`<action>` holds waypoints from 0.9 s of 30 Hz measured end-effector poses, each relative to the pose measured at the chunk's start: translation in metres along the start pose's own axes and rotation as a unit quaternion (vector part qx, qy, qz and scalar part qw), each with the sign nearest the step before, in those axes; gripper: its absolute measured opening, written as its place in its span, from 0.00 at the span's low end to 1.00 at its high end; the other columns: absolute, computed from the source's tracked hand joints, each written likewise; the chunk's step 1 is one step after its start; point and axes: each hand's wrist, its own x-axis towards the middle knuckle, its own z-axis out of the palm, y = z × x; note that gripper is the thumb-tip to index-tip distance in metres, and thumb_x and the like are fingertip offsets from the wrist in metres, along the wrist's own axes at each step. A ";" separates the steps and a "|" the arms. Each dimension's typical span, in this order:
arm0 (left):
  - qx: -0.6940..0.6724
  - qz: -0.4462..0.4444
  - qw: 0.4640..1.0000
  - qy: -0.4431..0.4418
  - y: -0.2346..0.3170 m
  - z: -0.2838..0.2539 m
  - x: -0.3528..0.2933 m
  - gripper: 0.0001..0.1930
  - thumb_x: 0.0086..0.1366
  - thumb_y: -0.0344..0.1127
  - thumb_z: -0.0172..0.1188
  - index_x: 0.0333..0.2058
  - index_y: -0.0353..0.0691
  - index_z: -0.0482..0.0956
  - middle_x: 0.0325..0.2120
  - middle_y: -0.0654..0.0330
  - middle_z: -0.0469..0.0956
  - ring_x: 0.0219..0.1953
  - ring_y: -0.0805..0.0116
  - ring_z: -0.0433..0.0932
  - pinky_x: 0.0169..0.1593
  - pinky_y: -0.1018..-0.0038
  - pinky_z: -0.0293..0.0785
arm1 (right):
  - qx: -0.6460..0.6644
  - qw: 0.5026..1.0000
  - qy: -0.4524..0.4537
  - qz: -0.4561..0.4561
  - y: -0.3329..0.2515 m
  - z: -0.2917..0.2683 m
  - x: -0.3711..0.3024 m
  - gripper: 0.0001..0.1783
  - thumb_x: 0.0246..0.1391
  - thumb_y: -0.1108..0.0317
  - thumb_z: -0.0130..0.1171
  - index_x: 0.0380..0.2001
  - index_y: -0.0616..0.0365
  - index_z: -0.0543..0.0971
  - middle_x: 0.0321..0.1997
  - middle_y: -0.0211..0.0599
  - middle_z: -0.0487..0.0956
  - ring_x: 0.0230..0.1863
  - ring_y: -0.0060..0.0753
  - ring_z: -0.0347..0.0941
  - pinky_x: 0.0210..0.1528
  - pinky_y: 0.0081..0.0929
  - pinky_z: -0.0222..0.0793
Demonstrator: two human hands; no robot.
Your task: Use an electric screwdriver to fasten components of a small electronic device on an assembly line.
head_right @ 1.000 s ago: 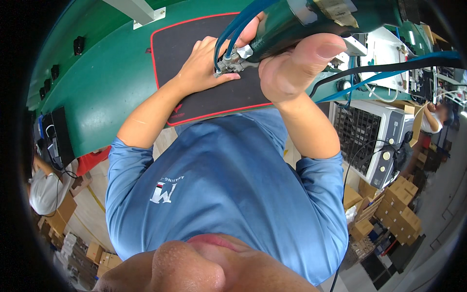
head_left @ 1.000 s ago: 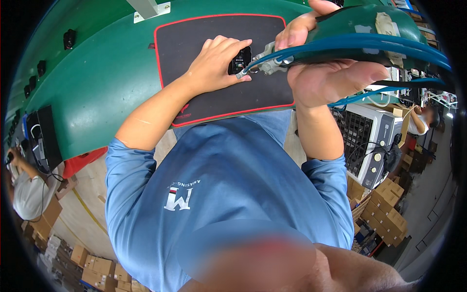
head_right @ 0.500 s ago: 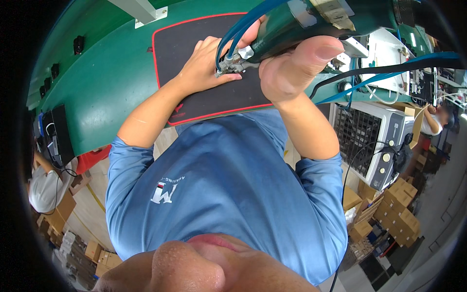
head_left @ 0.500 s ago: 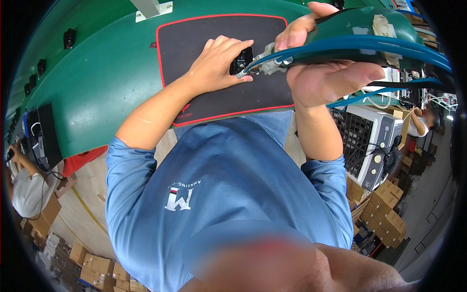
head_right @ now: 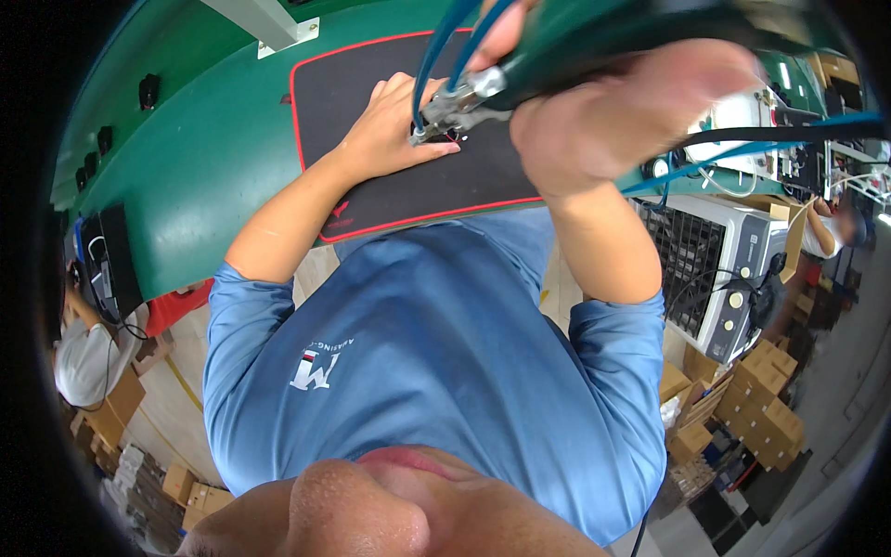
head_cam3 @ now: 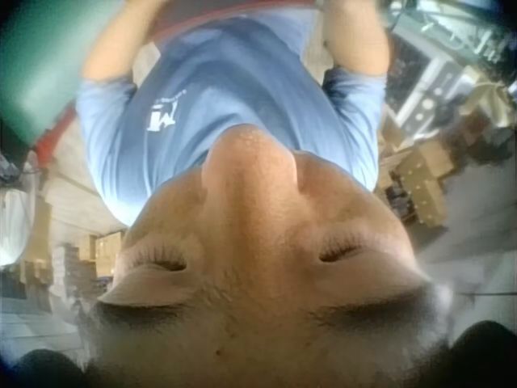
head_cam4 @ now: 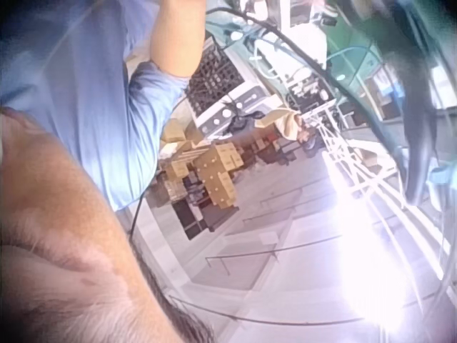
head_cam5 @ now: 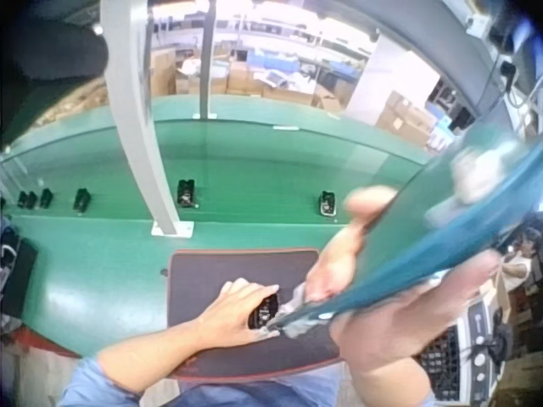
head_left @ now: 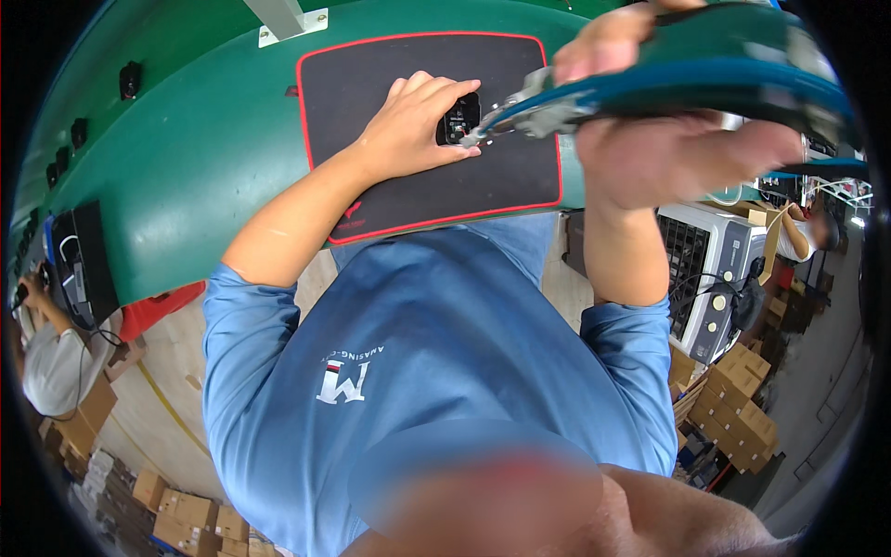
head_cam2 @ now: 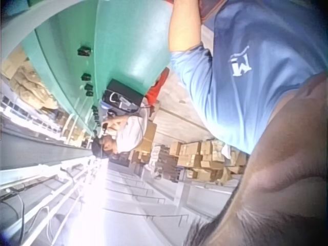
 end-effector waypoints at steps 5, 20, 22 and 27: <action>-0.001 -0.019 1.000 0.000 0.002 -0.002 -0.001 0.43 0.51 0.51 0.78 0.64 0.42 0.72 0.51 0.59 0.78 0.53 0.56 0.71 0.57 0.62 0.63 | -0.098 0.991 0.092 0.001 -0.010 0.034 0.005 0.59 0.54 0.12 0.36 0.45 0.69 0.75 0.19 0.38 0.76 0.16 0.32 0.73 0.21 0.29 0.75; 0.003 0.004 1.000 0.026 0.003 0.004 0.003 0.44 0.50 0.54 0.78 0.64 0.42 0.72 0.51 0.59 0.78 0.53 0.57 0.71 0.57 0.63 0.63 | -0.116 0.991 0.062 -0.010 -0.016 0.027 0.013 0.62 0.49 0.09 0.37 0.49 0.67 0.75 0.20 0.39 0.76 0.18 0.32 0.74 0.24 0.30 0.76; 0.015 0.006 0.999 0.033 0.000 0.005 0.000 0.45 0.50 0.54 0.78 0.64 0.42 0.72 0.50 0.59 0.78 0.53 0.57 0.71 0.58 0.62 0.63 | -0.097 0.993 0.069 -0.006 -0.005 0.025 0.012 0.63 0.49 0.09 0.37 0.49 0.68 0.75 0.20 0.39 0.76 0.18 0.32 0.74 0.24 0.29 0.76; -0.021 -0.010 0.999 0.026 0.001 0.002 0.000 0.45 0.49 0.54 0.78 0.64 0.43 0.72 0.50 0.60 0.78 0.53 0.57 0.71 0.57 0.62 0.63 | -0.062 0.995 0.075 0.012 0.023 0.009 -0.003 0.64 0.49 0.09 0.35 0.48 0.70 0.74 0.20 0.39 0.74 0.19 0.32 0.74 0.24 0.25 0.75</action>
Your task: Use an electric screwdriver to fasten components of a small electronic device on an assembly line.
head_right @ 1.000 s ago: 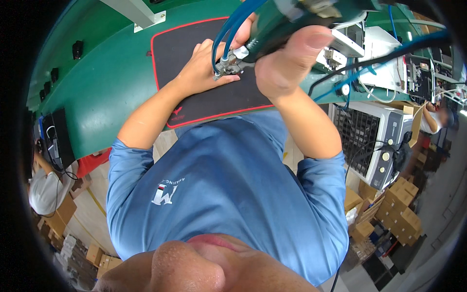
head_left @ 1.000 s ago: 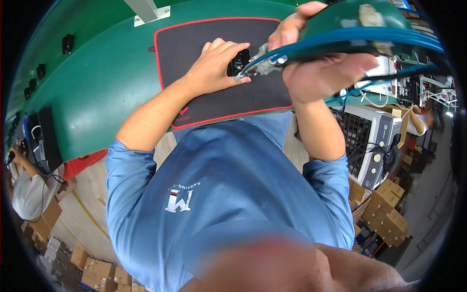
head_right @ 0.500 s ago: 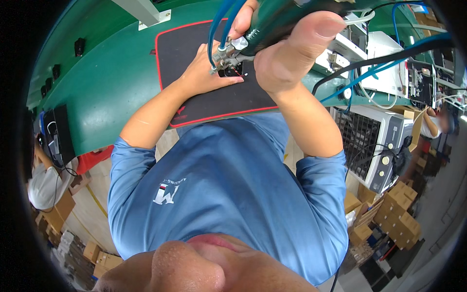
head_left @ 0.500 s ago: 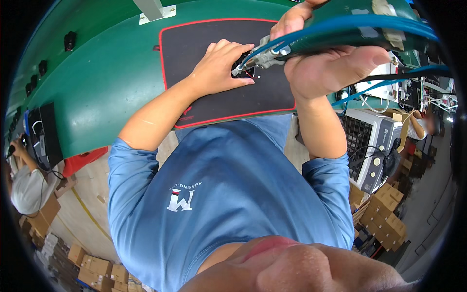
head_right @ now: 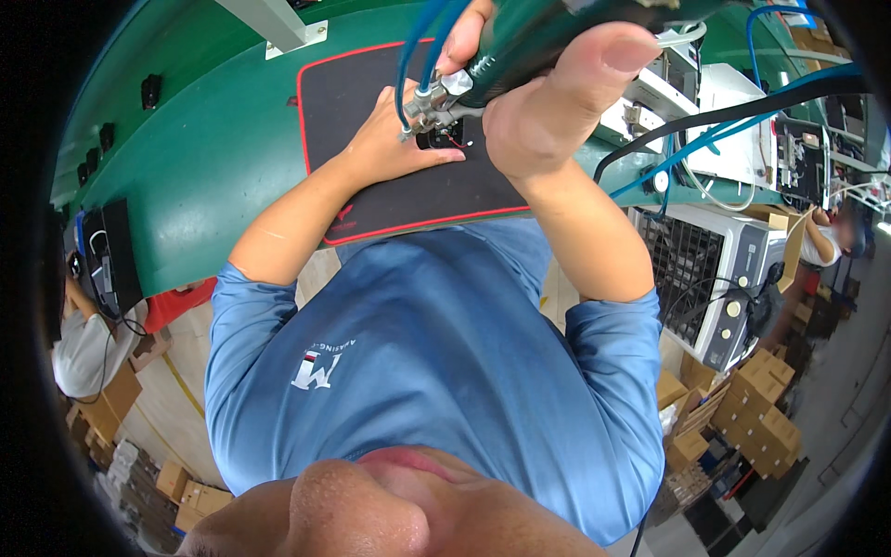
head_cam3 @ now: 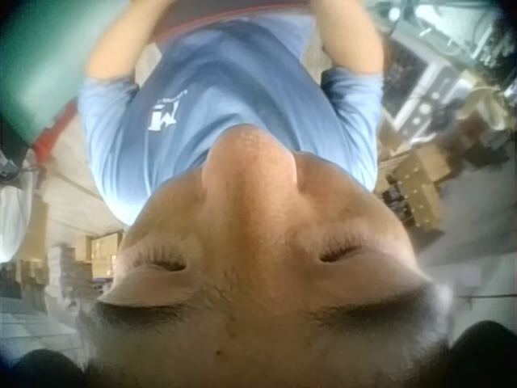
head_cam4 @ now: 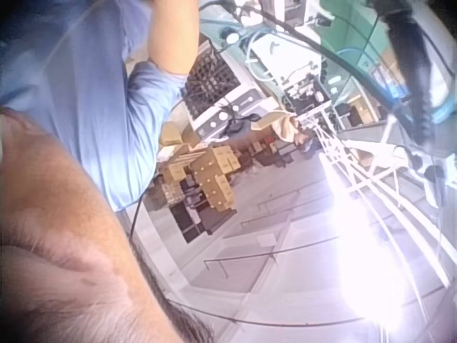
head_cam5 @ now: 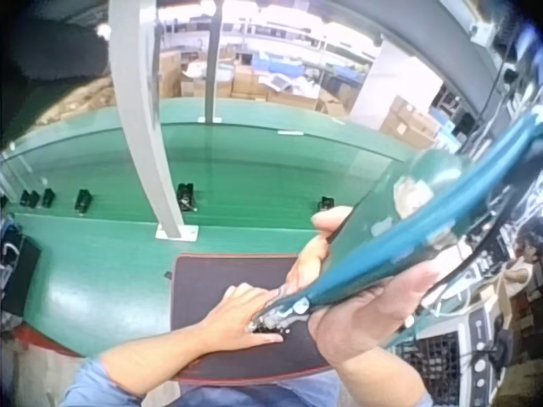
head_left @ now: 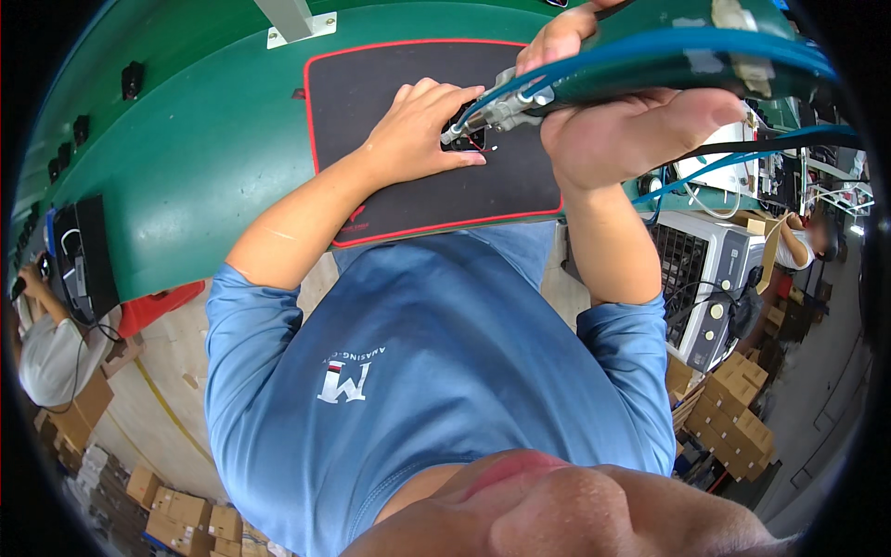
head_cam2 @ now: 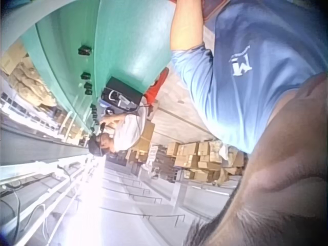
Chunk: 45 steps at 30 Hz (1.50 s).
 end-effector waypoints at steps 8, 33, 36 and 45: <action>-0.002 0.012 1.000 0.017 -0.001 0.002 -0.001 0.45 0.49 0.54 0.79 0.64 0.43 0.72 0.49 0.60 0.78 0.52 0.57 0.72 0.57 0.62 0.63 | 0.010 0.999 0.035 -0.035 0.017 -0.001 -0.009 0.63 0.50 0.10 0.37 0.47 0.71 0.73 0.27 0.40 0.75 0.23 0.31 0.75 0.24 0.26 0.75; 0.004 0.024 1.000 0.018 -0.003 0.000 -0.002 0.46 0.48 0.50 0.79 0.65 0.44 0.71 0.50 0.60 0.77 0.52 0.57 0.71 0.55 0.62 0.64 | 0.017 0.999 0.035 -0.025 0.015 0.003 -0.009 0.64 0.47 0.08 0.38 0.48 0.71 0.73 0.24 0.41 0.74 0.22 0.31 0.74 0.24 0.26 0.75; 0.017 0.031 0.999 0.021 -0.004 0.003 -0.003 0.46 0.48 0.49 0.79 0.65 0.45 0.71 0.52 0.61 0.76 0.53 0.57 0.71 0.56 0.62 0.64 | 0.006 0.999 0.041 -0.033 0.019 -0.001 -0.010 0.64 0.47 0.08 0.38 0.47 0.71 0.73 0.26 0.40 0.75 0.22 0.31 0.75 0.24 0.25 0.75; 0.007 0.023 0.999 0.034 -0.004 0.002 -0.004 0.47 0.47 0.44 0.80 0.67 0.48 0.69 0.54 0.61 0.75 0.56 0.56 0.69 0.57 0.61 0.61 | -0.008 0.999 -0.001 -0.044 0.024 -0.009 -0.009 0.64 0.46 0.08 0.38 0.48 0.70 0.71 0.36 0.41 0.76 0.23 0.30 0.75 0.24 0.25 0.74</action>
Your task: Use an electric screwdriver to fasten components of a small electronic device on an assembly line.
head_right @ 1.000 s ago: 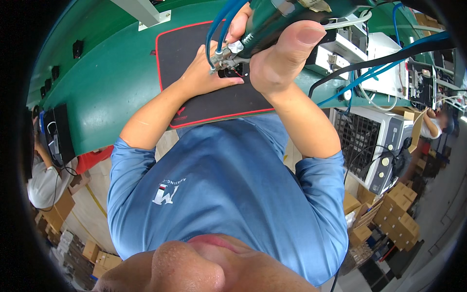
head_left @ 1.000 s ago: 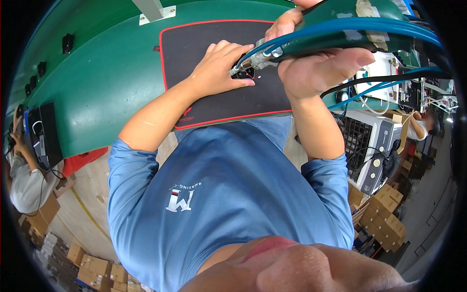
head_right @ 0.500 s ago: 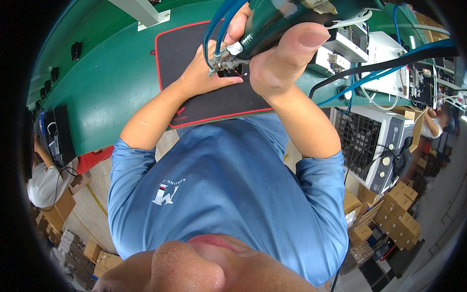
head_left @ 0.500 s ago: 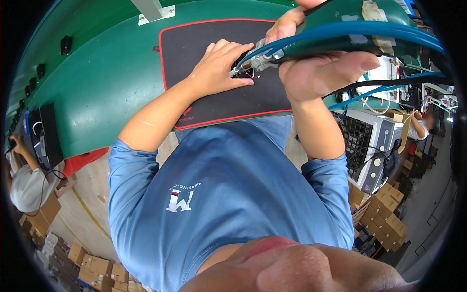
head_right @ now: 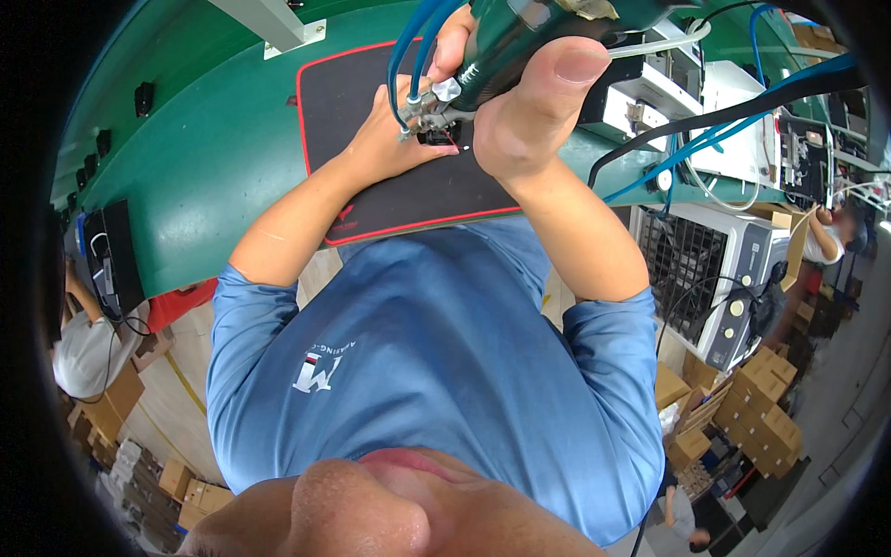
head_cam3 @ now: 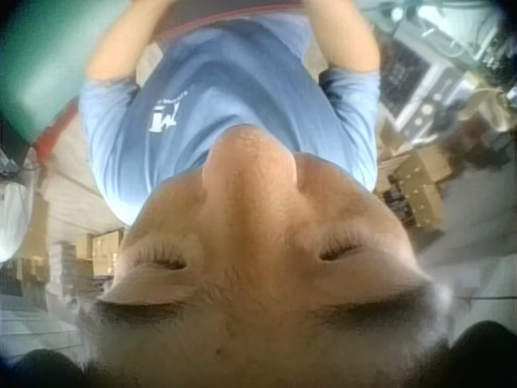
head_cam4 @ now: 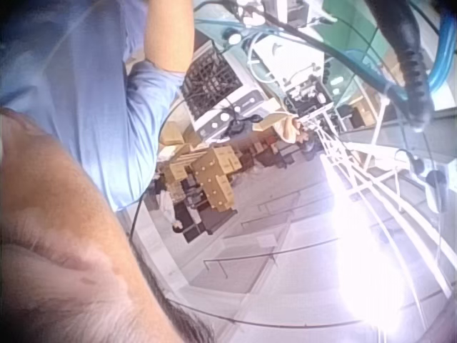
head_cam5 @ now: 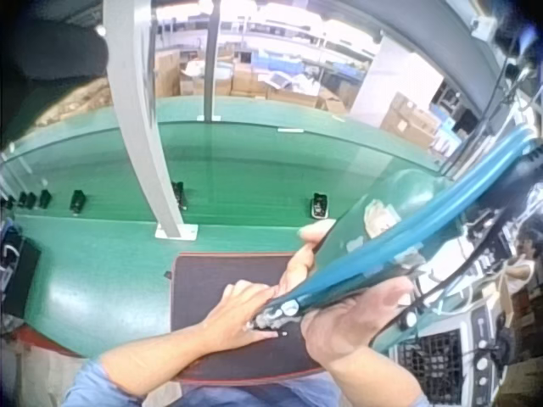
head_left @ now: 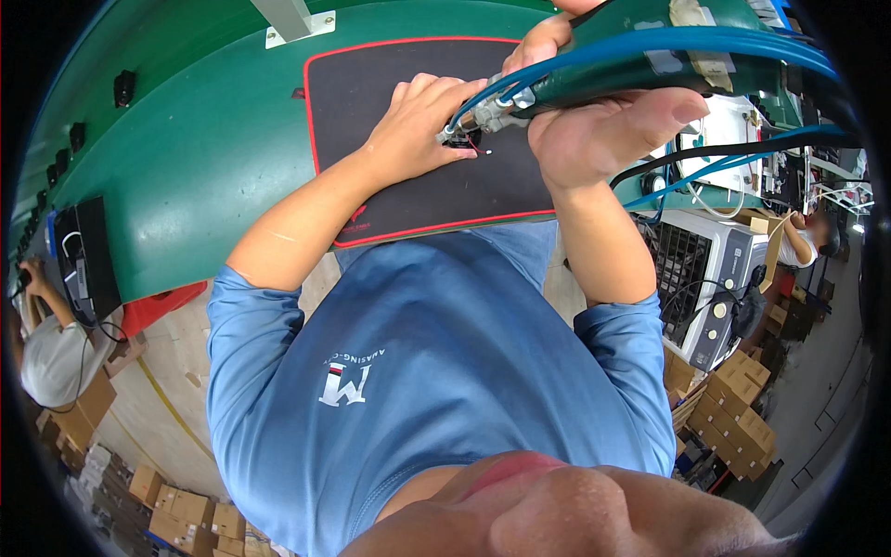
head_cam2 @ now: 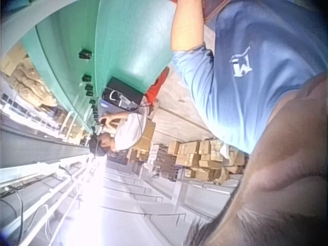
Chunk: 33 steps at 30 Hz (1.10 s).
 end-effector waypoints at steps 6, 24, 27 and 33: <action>-0.011 -0.011 1.000 -0.002 0.000 0.001 0.000 0.47 0.46 0.43 0.81 0.66 0.48 0.69 0.55 0.61 0.74 0.57 0.56 0.68 0.57 0.61 0.60 | 0.010 1.000 0.020 -0.016 0.000 0.006 -0.001 0.64 0.46 0.09 0.39 0.52 0.68 0.69 0.41 0.44 0.76 0.24 0.31 0.74 0.24 0.26 0.74; -0.003 -0.007 1.000 0.004 0.002 0.000 0.000 0.47 0.46 0.42 0.81 0.66 0.48 0.69 0.57 0.62 0.74 0.58 0.55 0.67 0.58 0.60 0.60 | -0.013 1.000 0.000 0.007 0.000 0.003 0.000 0.65 0.45 0.08 0.38 0.47 0.70 0.72 0.30 0.38 0.74 0.23 0.28 0.74 0.25 0.22 0.72; -0.004 -0.001 1.000 0.006 0.002 0.000 0.000 0.47 0.46 0.41 0.81 0.66 0.48 0.69 0.57 0.62 0.74 0.58 0.56 0.68 0.58 0.60 0.60 | -0.019 0.999 -0.028 0.000 0.002 0.000 0.000 0.64 0.46 0.08 0.38 0.48 0.70 0.72 0.31 0.38 0.75 0.24 0.28 0.74 0.25 0.22 0.72; 0.007 -0.003 1.000 -0.001 0.002 0.000 0.000 0.46 0.46 0.41 0.81 0.65 0.48 0.70 0.56 0.62 0.74 0.57 0.56 0.68 0.57 0.60 0.60 | -0.017 1.000 0.010 -0.007 0.000 0.009 0.001 0.64 0.46 0.09 0.40 0.48 0.70 0.72 0.31 0.38 0.74 0.24 0.28 0.74 0.25 0.21 0.72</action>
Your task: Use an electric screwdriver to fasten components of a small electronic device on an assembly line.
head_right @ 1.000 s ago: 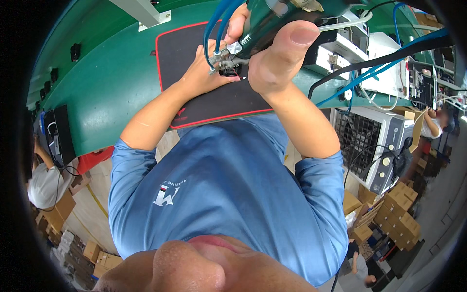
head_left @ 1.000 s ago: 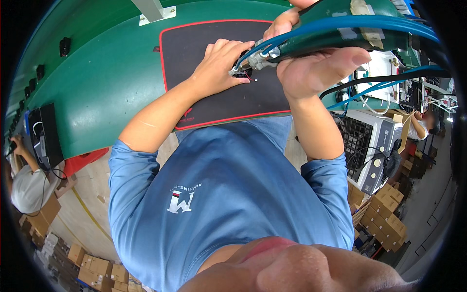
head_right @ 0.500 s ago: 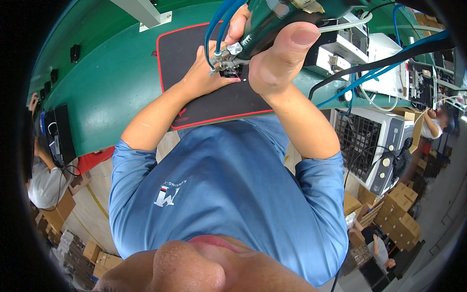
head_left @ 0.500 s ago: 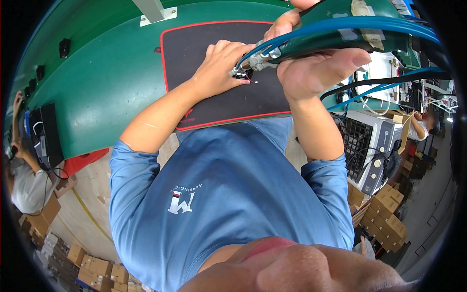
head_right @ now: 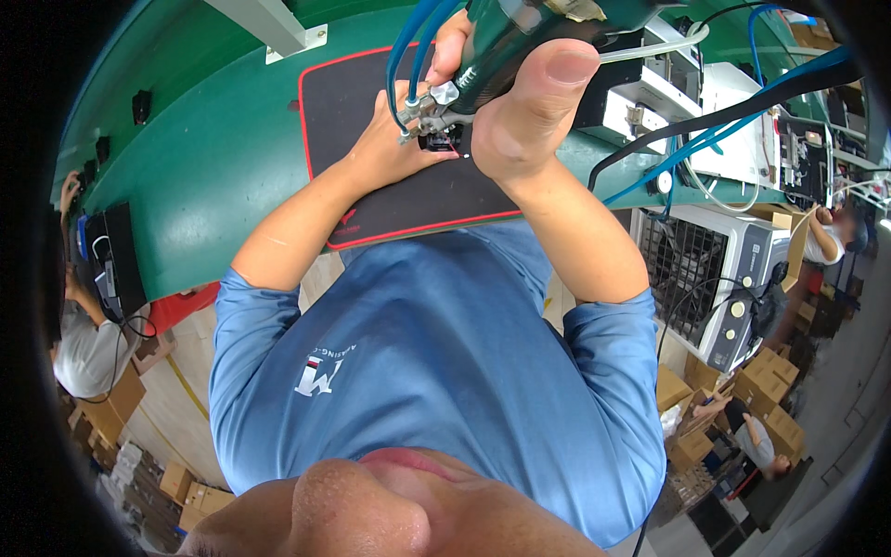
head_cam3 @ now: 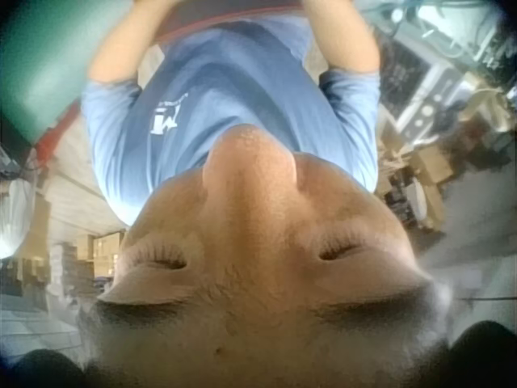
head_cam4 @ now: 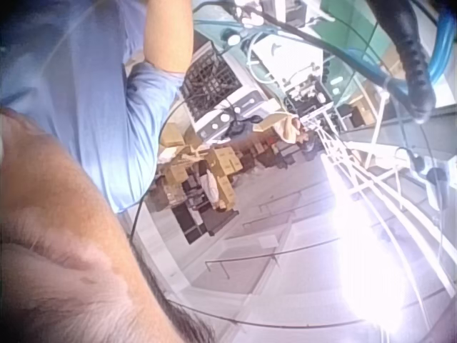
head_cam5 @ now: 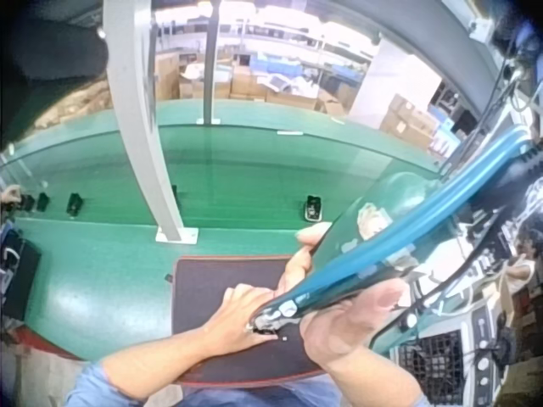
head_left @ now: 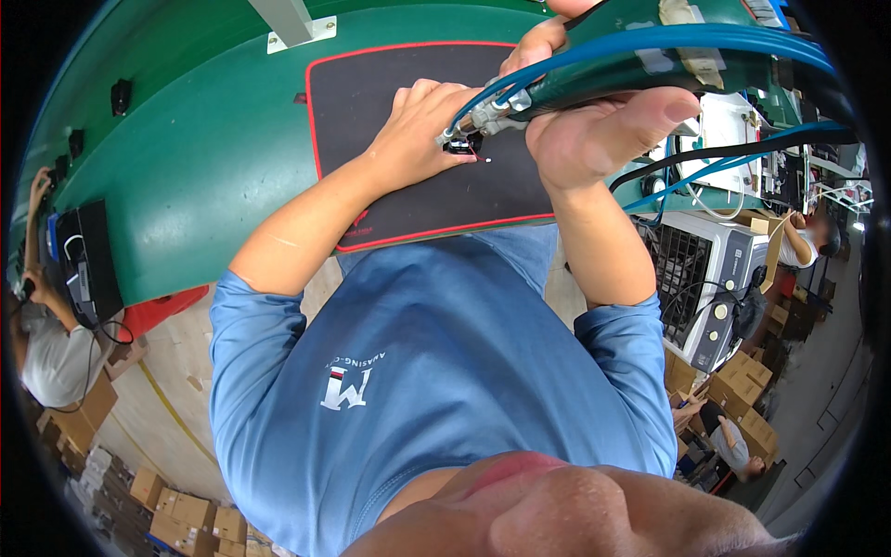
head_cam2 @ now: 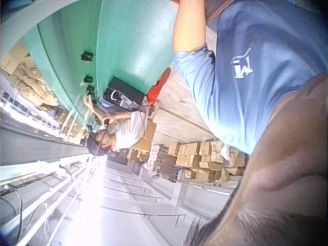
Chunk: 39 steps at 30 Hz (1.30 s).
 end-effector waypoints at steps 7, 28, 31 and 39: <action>-0.007 -0.002 1.000 0.004 0.001 -0.001 0.001 0.46 0.46 0.41 0.81 0.65 0.49 0.70 0.55 0.62 0.74 0.56 0.55 0.68 0.56 0.60 0.60 | -0.010 0.999 -0.038 0.010 0.001 -0.008 -0.001 0.64 0.45 0.08 0.40 0.48 0.69 0.71 0.30 0.37 0.74 0.24 0.27 0.73 0.25 0.22 0.71; 0.025 0.015 1.000 0.004 0.001 -0.001 0.001 0.45 0.45 0.43 0.81 0.63 0.46 0.71 0.56 0.62 0.73 0.56 0.55 0.68 0.55 0.60 0.60 | -0.020 0.999 -0.036 0.008 0.000 -0.007 0.000 0.64 0.44 0.07 0.38 0.48 0.68 0.72 0.28 0.36 0.73 0.23 0.26 0.71 0.26 0.19 0.69; 0.028 0.020 0.999 0.019 0.000 0.002 0.000 0.45 0.45 0.43 0.81 0.63 0.46 0.71 0.56 0.61 0.73 0.57 0.55 0.68 0.55 0.60 0.60 | 0.002 1.000 -0.018 0.018 -0.002 -0.003 0.001 0.65 0.43 0.07 0.38 0.48 0.68 0.72 0.27 0.35 0.73 0.23 0.26 0.71 0.26 0.20 0.69; 0.010 0.017 1.000 0.016 -0.002 0.000 0.000 0.45 0.45 0.43 0.81 0.63 0.46 0.70 0.56 0.60 0.73 0.56 0.54 0.68 0.56 0.60 0.60 | -0.007 0.999 0.006 0.039 -0.002 -0.001 0.000 0.65 0.42 0.06 0.38 0.47 0.68 0.72 0.25 0.34 0.73 0.23 0.25 0.71 0.26 0.19 0.68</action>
